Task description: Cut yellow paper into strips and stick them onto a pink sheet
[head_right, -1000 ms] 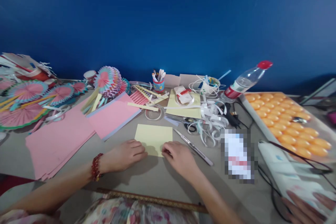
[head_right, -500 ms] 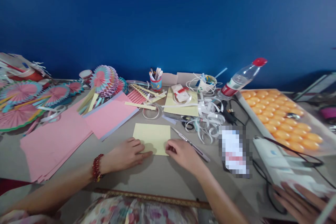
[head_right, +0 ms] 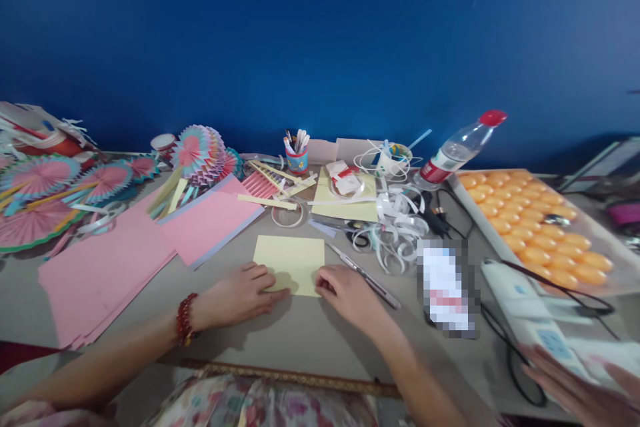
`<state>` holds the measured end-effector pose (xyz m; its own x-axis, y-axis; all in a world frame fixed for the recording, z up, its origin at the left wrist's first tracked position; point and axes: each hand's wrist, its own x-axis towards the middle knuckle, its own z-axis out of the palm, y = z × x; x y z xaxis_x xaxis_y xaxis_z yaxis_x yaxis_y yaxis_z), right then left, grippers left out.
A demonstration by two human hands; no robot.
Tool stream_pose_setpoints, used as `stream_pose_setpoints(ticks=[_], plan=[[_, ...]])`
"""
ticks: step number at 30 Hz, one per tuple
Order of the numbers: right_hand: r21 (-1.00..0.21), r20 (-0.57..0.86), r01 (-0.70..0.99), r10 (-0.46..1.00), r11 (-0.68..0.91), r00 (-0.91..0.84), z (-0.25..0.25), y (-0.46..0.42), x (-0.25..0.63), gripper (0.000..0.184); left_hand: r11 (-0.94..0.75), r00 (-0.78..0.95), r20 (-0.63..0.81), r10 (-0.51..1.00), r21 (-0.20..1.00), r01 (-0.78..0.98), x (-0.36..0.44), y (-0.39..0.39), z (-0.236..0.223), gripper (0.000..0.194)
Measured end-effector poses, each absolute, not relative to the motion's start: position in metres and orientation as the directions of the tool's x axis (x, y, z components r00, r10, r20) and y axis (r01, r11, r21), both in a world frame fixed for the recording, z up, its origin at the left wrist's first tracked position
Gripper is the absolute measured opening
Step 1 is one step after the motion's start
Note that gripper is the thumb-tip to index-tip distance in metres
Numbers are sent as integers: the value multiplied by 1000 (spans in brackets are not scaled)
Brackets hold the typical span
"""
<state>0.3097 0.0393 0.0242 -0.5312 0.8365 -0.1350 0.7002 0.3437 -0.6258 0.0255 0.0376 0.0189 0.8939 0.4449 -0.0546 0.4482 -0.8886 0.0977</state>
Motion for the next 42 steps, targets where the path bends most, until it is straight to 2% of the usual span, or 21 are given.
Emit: stream_pose_setpoints(ticks=[7,14,27,30,35,42], plan=[[-635,-72,671,835,383,-545,21,37,311,11,-887,893,-51,448,101,451,25,37,19,50],[-658,-66,648,828,383,-556,24,36,310,13,-884,891,-50,452,109,454,25,38,19,47],[-625,-59,658,816,419,-575,24,35,312,13,-879,885,-32,464,108,465,24,37,19,44],[-544,-40,689,806,478,-591,24,32,312,18,-880,886,-28,463,102,464,25,37,18,44],[-316,30,675,718,667,-696,18,26,307,48,-880,885,-25,465,95,465,26,37,21,42],[-142,91,650,664,746,-742,11,17,301,41,-873,878,-11,479,95,478,25,36,17,44]])
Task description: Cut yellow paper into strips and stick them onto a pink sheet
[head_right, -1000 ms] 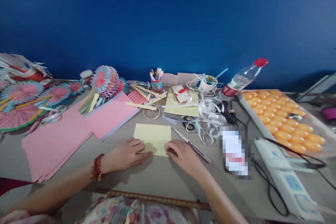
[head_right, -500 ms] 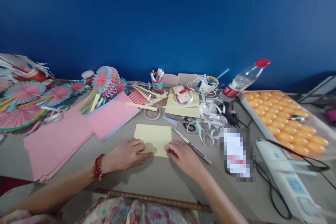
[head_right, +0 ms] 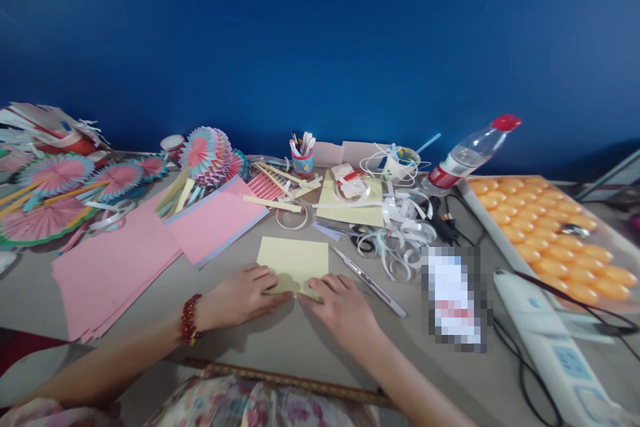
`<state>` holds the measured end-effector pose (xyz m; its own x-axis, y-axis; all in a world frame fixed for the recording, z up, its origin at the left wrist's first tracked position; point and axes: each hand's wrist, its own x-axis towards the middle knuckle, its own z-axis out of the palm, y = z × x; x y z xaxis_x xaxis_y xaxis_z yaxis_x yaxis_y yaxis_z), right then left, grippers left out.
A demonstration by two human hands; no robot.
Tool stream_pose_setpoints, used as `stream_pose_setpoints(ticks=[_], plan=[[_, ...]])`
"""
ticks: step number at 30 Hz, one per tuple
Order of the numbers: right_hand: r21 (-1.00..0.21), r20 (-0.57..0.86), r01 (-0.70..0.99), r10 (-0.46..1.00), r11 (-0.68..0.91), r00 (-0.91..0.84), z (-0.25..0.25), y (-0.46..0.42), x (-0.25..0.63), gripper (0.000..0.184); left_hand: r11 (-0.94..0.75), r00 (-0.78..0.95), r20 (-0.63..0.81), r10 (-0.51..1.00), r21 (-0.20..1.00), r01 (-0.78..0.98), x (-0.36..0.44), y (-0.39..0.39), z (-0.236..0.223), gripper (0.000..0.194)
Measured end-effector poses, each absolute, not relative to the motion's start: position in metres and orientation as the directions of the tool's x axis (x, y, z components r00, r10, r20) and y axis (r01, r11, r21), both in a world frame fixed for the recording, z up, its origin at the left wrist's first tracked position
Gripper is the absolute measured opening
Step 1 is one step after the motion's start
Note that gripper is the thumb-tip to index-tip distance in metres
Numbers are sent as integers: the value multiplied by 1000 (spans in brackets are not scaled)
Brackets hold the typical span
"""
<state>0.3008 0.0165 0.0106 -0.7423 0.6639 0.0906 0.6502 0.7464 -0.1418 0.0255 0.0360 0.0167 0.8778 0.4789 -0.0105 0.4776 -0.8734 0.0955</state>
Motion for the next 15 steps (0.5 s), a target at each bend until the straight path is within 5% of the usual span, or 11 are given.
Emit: stream_pose_setpoints(ticks=[9,15], plan=[[-184,233,718,739,672,-632,-12,-10,341,54,-867,873,-13,487,113,485,24,36,19,44],[-227,288,766,793,601,-537,4,-17,351,43,-866,872,-21,489,104,488,24,35,17,46]])
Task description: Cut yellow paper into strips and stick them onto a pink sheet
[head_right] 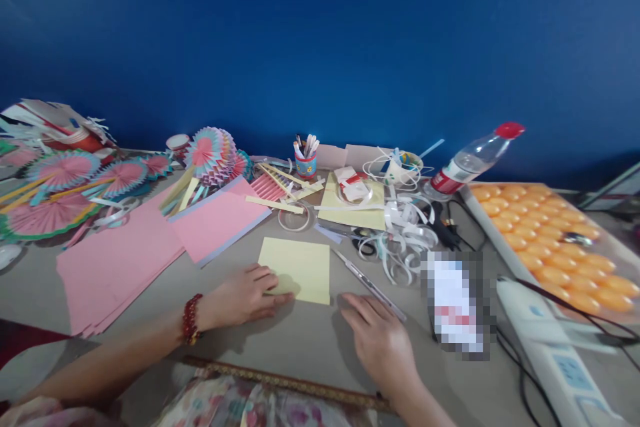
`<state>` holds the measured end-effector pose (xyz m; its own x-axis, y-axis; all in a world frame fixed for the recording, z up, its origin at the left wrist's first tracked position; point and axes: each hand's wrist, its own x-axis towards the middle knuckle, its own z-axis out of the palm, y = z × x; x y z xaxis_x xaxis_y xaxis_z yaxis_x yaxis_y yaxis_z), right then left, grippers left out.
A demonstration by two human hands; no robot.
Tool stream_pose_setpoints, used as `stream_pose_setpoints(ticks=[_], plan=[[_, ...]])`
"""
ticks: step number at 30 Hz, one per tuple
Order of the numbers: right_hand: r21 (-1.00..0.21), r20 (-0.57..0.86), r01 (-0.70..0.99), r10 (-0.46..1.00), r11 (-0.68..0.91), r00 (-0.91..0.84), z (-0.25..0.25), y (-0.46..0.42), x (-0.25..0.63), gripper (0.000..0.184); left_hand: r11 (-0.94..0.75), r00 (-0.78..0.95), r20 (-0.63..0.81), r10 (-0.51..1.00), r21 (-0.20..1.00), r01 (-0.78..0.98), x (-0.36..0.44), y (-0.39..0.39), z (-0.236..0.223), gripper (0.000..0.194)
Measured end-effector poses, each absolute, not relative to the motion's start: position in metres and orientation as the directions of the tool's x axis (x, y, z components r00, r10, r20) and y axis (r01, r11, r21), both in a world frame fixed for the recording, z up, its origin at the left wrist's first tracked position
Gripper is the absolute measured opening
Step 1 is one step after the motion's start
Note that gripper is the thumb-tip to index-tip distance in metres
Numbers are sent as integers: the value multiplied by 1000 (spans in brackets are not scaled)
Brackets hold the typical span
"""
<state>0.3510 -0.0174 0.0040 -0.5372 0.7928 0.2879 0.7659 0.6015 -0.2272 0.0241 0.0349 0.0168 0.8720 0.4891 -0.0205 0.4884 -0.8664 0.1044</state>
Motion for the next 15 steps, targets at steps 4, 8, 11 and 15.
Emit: stream_pose_setpoints(ticks=[4,8,11,15], plan=[[-267,259,768,811,582,-525,18,-17,319,42,-872,876,-27,482,84,482,26,35,18,48],[-236,199,747,783,622,-589,9,-17,286,41,-873,878,-17,479,92,478,26,36,19,47],[-199,196,774,799,601,-569,-3,-19,279,41,-867,872,4,490,107,487,26,34,19,48],[-199,216,773,797,602,-564,-8,-21,281,42,-852,857,8,515,118,511,23,27,15,52]])
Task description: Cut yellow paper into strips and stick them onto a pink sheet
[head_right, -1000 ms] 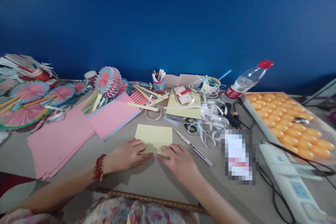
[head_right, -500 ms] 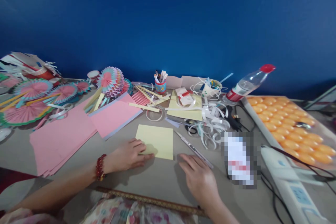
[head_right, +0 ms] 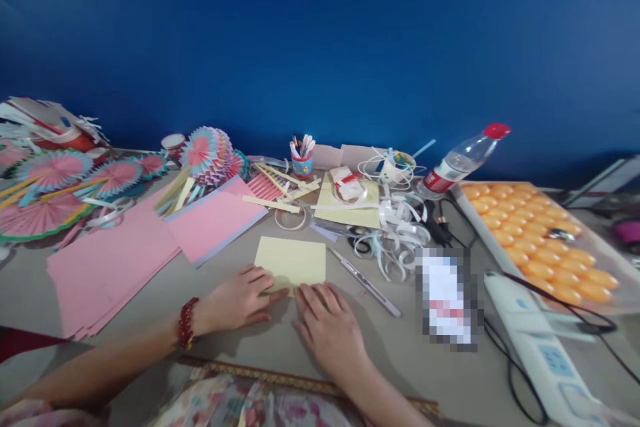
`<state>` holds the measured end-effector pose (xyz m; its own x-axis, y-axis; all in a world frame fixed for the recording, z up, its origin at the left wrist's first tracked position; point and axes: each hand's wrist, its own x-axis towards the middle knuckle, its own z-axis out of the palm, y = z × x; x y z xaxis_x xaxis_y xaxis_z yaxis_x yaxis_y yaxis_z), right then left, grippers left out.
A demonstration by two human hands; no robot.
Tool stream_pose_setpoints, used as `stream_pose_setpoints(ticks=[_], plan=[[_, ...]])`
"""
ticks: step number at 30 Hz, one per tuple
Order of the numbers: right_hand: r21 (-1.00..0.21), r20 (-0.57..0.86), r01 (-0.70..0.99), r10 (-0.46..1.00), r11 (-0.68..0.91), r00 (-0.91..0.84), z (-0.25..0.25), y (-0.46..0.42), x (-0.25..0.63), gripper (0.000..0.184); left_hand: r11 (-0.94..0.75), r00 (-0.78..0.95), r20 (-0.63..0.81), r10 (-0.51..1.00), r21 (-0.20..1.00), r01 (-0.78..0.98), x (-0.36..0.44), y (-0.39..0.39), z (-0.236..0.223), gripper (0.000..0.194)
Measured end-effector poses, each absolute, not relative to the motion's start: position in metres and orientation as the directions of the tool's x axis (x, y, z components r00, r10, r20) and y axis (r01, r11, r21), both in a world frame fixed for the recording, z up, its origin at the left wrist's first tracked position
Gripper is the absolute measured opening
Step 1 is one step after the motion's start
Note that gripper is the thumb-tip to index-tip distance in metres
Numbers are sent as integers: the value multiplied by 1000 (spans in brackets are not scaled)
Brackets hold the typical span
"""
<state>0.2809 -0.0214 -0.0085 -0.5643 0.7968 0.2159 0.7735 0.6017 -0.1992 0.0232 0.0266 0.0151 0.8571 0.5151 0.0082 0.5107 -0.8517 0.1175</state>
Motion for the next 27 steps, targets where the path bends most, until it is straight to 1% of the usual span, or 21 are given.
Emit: stream_pose_setpoints(ticks=[6,11,15,18,20,21,22,24,25,27], plan=[[-185,193,770,791,610,-580,-4,-20,282,41,-797,801,31,598,121,591,1,7,7,52],[-170,189,778,795,605,-576,-7,-21,282,42,-732,729,73,681,79,676,-23,-12,1,50],[-172,239,785,799,595,-552,-11,-21,282,40,-676,666,132,735,52,735,-33,-24,0,46],[-178,274,782,793,597,-544,-13,-20,281,38,-632,609,188,771,100,769,-32,-24,6,38],[-174,278,779,789,602,-548,-12,-19,281,36,-613,583,209,785,129,779,-24,-19,12,37],[-171,278,778,788,604,-550,-12,-19,281,35,-621,591,209,779,128,773,-19,-16,15,39],[-170,279,778,787,605,-551,-11,-19,281,35,-652,629,184,756,114,750,-12,-14,18,45],[-173,284,777,786,605,-549,-10,-19,281,34,-763,754,122,646,83,641,4,-9,20,63],[-176,287,777,786,605,-547,-10,-19,281,34,-794,788,102,608,82,602,11,-7,19,70],[-182,289,775,786,605,-546,-11,-19,280,35,-813,809,85,581,105,573,19,-5,16,86]])
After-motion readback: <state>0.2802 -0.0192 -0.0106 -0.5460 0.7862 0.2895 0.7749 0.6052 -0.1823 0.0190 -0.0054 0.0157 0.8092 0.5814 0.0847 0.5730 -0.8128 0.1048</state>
